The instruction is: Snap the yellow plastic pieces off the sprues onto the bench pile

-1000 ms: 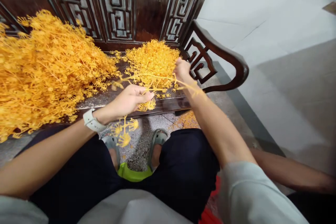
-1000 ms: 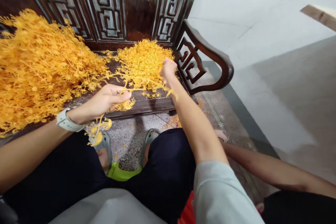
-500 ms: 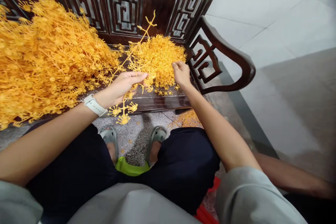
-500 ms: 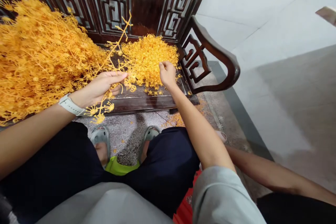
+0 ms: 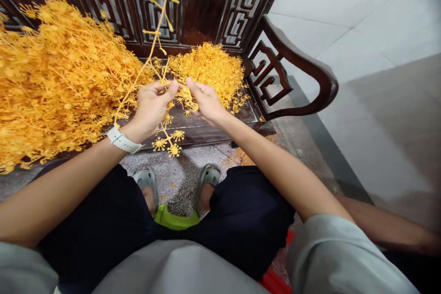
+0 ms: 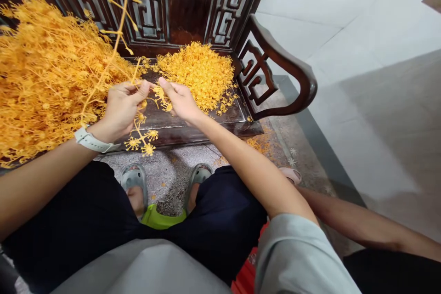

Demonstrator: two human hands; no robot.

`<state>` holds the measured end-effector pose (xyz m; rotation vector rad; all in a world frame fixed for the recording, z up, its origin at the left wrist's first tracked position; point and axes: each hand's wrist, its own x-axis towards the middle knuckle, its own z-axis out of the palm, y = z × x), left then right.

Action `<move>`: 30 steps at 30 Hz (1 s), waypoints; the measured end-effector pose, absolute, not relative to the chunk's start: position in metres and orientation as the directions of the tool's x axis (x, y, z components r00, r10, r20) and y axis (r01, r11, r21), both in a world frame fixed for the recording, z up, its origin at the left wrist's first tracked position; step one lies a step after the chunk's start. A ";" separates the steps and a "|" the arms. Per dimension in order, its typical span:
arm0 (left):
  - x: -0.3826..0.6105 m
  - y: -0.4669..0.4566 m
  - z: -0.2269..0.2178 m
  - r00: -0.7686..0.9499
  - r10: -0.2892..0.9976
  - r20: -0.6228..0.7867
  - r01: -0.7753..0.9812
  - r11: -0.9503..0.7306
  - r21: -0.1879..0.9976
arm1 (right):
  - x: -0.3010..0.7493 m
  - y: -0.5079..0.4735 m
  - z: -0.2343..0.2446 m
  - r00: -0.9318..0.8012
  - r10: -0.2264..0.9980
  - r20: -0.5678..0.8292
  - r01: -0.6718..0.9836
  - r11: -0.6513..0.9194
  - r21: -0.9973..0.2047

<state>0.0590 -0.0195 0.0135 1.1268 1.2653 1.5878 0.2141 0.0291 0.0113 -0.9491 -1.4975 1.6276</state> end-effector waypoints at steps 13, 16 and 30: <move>0.042 -0.007 0.024 -0.188 0.768 0.612 0.092 -0.607 0.789 | 0.254 0.083 -0.003 -0.064 0.944 -0.323 -0.137 -0.329 -0.934; 0.029 -0.006 0.038 -0.194 0.787 0.586 -0.003 -0.598 0.802 | 0.290 0.096 -0.014 -0.048 0.958 -0.284 -0.024 -0.286 -0.958; 0.054 -0.002 0.016 -0.244 0.969 0.045 -0.127 -0.078 0.989 | 0.268 0.070 0.001 -0.338 0.940 0.055 0.287 0.158 -0.945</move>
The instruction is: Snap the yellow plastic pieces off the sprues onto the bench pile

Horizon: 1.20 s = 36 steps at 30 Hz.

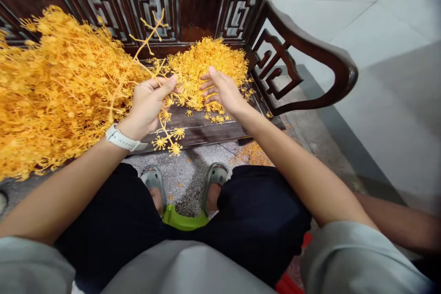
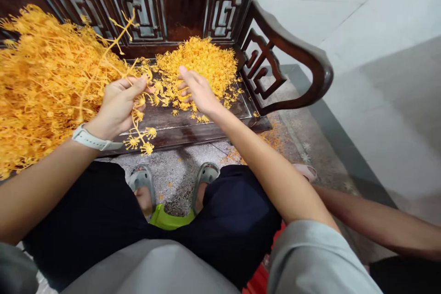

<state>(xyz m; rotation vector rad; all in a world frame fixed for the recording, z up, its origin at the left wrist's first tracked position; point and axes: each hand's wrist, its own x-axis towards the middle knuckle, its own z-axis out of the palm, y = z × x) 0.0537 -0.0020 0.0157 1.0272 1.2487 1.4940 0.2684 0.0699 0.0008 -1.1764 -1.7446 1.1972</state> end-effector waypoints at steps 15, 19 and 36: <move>0.081 -0.018 0.009 -0.127 0.992 0.018 -0.134 -0.035 0.990 | 0.213 0.029 0.007 -0.332 0.943 -0.029 -0.037 -0.044 -0.998; 0.077 -0.017 0.016 0.052 0.994 -0.093 -0.274 0.103 0.956 | 0.211 0.025 0.017 -0.427 0.896 -0.119 -0.125 -0.189 -0.974; 0.062 -0.017 0.032 0.289 0.954 -0.080 0.015 0.079 0.997 | 0.262 0.046 0.033 -0.812 0.573 -0.114 0.078 -0.087 -0.993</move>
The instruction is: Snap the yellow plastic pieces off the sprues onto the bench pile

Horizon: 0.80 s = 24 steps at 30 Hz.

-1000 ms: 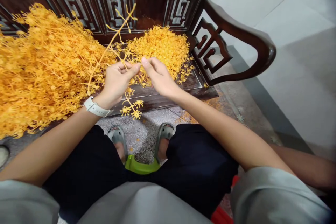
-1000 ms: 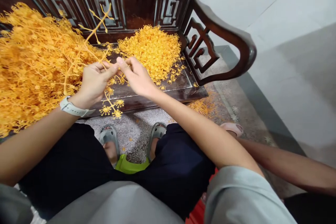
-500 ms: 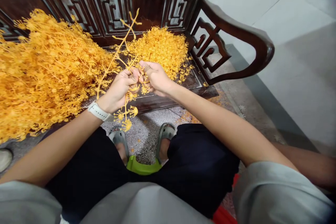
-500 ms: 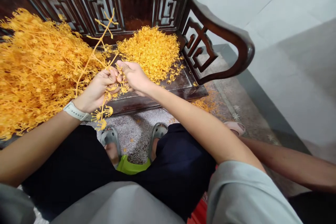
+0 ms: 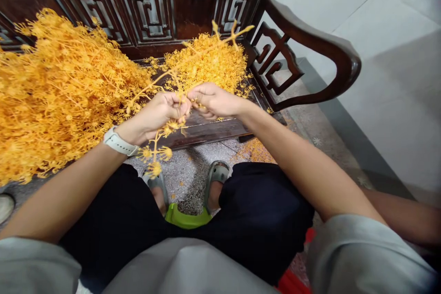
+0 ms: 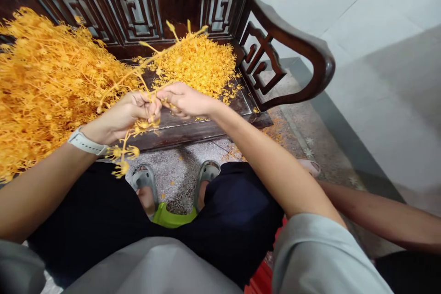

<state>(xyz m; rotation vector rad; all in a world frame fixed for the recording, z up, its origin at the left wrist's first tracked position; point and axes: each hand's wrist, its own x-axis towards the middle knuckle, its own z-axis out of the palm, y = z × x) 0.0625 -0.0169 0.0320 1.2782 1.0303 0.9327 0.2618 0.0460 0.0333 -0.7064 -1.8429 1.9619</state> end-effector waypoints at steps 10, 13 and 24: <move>0.052 -0.010 0.026 0.140 0.981 -0.135 -0.236 0.165 0.958 | 0.292 0.080 0.001 -0.317 0.943 -0.102 0.094 -0.076 -0.993; 0.055 -0.012 0.026 0.124 0.984 -0.127 -0.263 0.156 0.952 | 0.298 0.097 -0.016 -0.143 0.980 -0.141 0.145 -0.120 -0.982; 0.061 -0.010 0.009 0.036 0.987 -0.155 -0.239 0.159 0.958 | 0.282 0.081 -0.009 -0.089 0.996 0.027 0.028 0.030 -0.999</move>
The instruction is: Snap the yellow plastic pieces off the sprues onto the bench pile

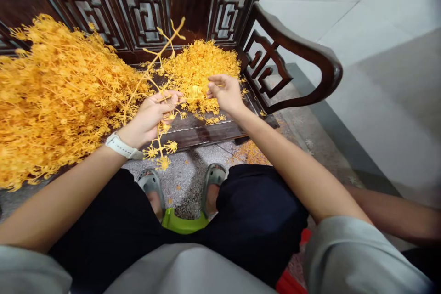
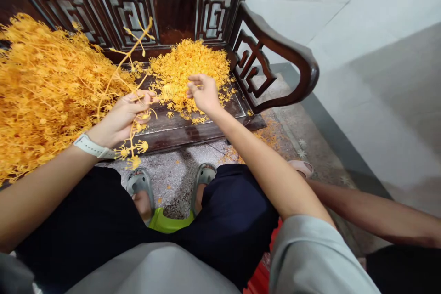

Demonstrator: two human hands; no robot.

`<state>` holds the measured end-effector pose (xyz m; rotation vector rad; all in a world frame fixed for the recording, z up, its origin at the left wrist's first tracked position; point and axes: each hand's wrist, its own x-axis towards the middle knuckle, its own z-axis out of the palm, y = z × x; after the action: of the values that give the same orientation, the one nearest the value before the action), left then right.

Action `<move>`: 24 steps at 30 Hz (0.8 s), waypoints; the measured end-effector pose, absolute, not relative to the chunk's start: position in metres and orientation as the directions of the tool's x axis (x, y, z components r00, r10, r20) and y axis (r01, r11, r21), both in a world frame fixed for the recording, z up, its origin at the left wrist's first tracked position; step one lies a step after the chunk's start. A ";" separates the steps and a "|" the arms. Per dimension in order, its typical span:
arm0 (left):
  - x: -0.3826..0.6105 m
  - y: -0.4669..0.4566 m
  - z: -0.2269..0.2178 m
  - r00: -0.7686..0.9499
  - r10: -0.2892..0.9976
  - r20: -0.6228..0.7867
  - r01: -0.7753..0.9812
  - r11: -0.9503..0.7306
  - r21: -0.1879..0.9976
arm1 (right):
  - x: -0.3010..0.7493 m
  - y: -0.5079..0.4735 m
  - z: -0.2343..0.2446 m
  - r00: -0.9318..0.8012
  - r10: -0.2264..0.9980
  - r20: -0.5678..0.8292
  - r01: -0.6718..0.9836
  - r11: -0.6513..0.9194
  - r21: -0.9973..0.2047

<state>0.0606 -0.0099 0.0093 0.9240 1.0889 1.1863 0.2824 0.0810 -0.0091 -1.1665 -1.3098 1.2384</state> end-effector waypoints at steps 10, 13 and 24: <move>0.073 -0.012 0.003 -0.088 0.991 0.104 0.044 -0.101 0.994 | 0.243 0.046 0.014 -0.298 0.949 -0.101 0.009 -0.103 -0.995; 0.078 -0.014 0.007 -0.057 0.996 0.073 -0.011 -0.074 0.997 | 0.239 0.054 0.000 -0.344 0.929 0.136 0.243 0.228 -0.943; 0.071 -0.003 0.004 0.130 0.991 -0.043 0.071 0.034 0.997 | 0.241 0.078 0.007 -0.602 0.792 0.103 0.596 0.531 -0.602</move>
<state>0.0711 -0.0028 0.0041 1.2900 1.1786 1.0502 0.2411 0.0778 0.0071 -1.1431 -2.4091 0.7437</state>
